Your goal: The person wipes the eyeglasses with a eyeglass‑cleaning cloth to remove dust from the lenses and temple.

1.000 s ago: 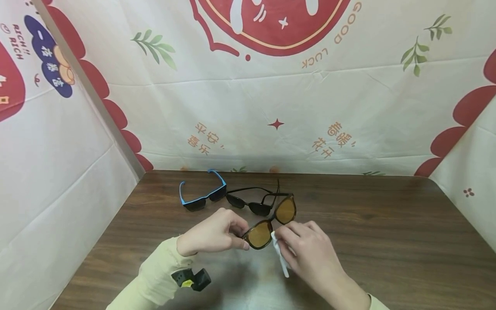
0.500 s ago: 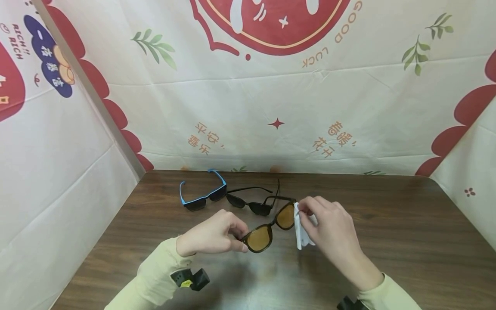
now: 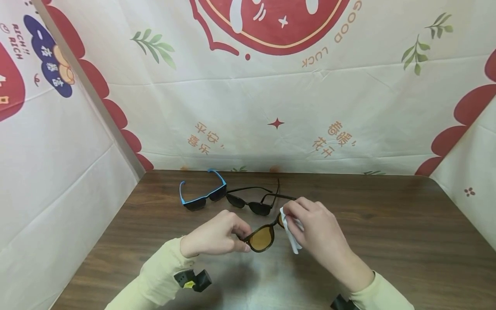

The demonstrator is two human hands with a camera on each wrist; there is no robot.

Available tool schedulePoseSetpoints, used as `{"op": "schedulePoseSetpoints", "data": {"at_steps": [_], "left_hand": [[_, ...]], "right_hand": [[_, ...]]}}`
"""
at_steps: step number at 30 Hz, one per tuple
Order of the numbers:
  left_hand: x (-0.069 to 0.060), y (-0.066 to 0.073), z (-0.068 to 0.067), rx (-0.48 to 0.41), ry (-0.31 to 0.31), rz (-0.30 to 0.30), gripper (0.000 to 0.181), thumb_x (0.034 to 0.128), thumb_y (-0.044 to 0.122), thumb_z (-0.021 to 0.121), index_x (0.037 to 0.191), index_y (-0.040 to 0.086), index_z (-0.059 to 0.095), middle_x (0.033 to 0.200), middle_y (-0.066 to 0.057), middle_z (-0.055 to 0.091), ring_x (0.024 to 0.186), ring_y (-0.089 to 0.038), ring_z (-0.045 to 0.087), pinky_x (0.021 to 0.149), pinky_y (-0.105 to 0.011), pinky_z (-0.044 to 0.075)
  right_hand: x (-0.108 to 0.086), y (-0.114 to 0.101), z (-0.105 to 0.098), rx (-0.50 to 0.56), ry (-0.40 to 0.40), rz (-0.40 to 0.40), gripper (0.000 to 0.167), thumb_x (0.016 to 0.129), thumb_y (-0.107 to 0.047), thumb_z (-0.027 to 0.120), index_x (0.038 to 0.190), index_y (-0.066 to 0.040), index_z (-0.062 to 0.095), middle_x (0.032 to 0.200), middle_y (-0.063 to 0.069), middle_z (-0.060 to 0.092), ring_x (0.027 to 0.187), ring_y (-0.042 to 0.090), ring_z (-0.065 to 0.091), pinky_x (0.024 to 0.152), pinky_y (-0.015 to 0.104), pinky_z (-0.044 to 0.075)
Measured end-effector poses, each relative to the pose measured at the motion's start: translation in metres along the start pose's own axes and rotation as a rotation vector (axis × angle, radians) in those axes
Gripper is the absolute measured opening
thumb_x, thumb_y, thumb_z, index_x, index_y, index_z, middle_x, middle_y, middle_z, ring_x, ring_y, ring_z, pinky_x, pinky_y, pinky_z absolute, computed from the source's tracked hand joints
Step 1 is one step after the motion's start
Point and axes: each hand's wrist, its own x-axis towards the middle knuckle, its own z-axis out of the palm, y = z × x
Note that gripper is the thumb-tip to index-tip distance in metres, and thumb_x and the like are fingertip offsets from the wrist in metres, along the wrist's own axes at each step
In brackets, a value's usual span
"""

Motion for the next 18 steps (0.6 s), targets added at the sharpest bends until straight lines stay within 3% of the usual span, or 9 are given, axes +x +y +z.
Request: {"op": "schedulePoseSetpoints", "data": {"at_steps": [4, 8, 10, 12, 15, 18], "left_hand": [[0.0, -0.001, 0.0, -0.01, 0.028, -0.007, 0.03, 0.0802, 0.002, 0.073, 0.061, 0.013, 0.053, 0.049, 0.014, 0.039, 0.046, 0.002, 0.031, 0.049, -0.016, 0.024], [-0.001, -0.001, -0.001, -0.023, 0.027, -0.005, 0.032, 0.0807, 0.002, 0.073, 0.06, 0.013, 0.05, 0.05, 0.013, 0.034, 0.047, 0.001, 0.028, 0.049, -0.017, 0.022], [-0.002, 0.0, -0.002, -0.021, 0.025, -0.005, 0.035, 0.0806, 0.002, 0.073, 0.06, 0.013, 0.047, 0.05, 0.013, 0.03, 0.047, 0.001, 0.026, 0.05, -0.018, 0.02], [-0.003, 0.0, -0.002, -0.012, 0.027, -0.009, 0.037, 0.0801, 0.003, 0.073, 0.059, 0.013, 0.044, 0.05, 0.012, 0.027, 0.046, 0.001, 0.024, 0.05, -0.018, 0.019], [-0.003, 0.0, -0.003, 0.0, 0.02, -0.02, 0.039, 0.0798, 0.004, 0.074, 0.059, 0.014, 0.042, 0.049, 0.012, 0.025, 0.046, 0.001, 0.023, 0.049, -0.018, 0.018], [-0.004, 0.001, -0.003, 0.001, 0.011, -0.029, 0.038, 0.0802, 0.004, 0.074, 0.059, 0.014, 0.043, 0.049, 0.012, 0.027, 0.045, 0.0, 0.024, 0.049, -0.017, 0.018]], "right_hand": [[-0.001, -0.007, 0.003, 0.006, 0.015, -0.064, 0.04, 0.101, -0.04, 0.04, 0.088, -0.014, 0.066, 0.082, -0.008, 0.061, 0.065, 0.014, 0.056, 0.054, 0.035, 0.047], [-0.008, -0.006, 0.004, -0.009, 0.016, -0.069, 0.046, 0.102, -0.043, 0.034, 0.086, -0.014, 0.066, 0.081, -0.009, 0.062, 0.063, 0.013, 0.055, 0.054, 0.034, 0.046], [-0.012, -0.001, 0.005, -0.015, 0.0, -0.055, 0.043, 0.101, -0.042, 0.038, 0.086, -0.014, 0.066, 0.082, -0.009, 0.063, 0.064, 0.012, 0.056, 0.056, 0.034, 0.046], [-0.016, 0.004, 0.006, -0.029, -0.018, -0.033, 0.029, 0.097, -0.035, 0.05, 0.087, -0.014, 0.066, 0.082, -0.008, 0.064, 0.066, 0.011, 0.057, 0.058, 0.035, 0.047], [-0.019, 0.013, 0.006, -0.043, -0.024, 0.012, 0.007, 0.081, -0.017, 0.066, 0.086, -0.013, 0.065, 0.08, -0.007, 0.064, 0.066, 0.01, 0.057, 0.061, 0.038, 0.047], [-0.017, 0.02, 0.006, -0.05, -0.003, 0.055, 0.018, 0.07, -0.005, 0.071, 0.085, -0.013, 0.064, 0.077, -0.007, 0.061, 0.064, 0.012, 0.056, 0.062, 0.041, 0.047]]}}
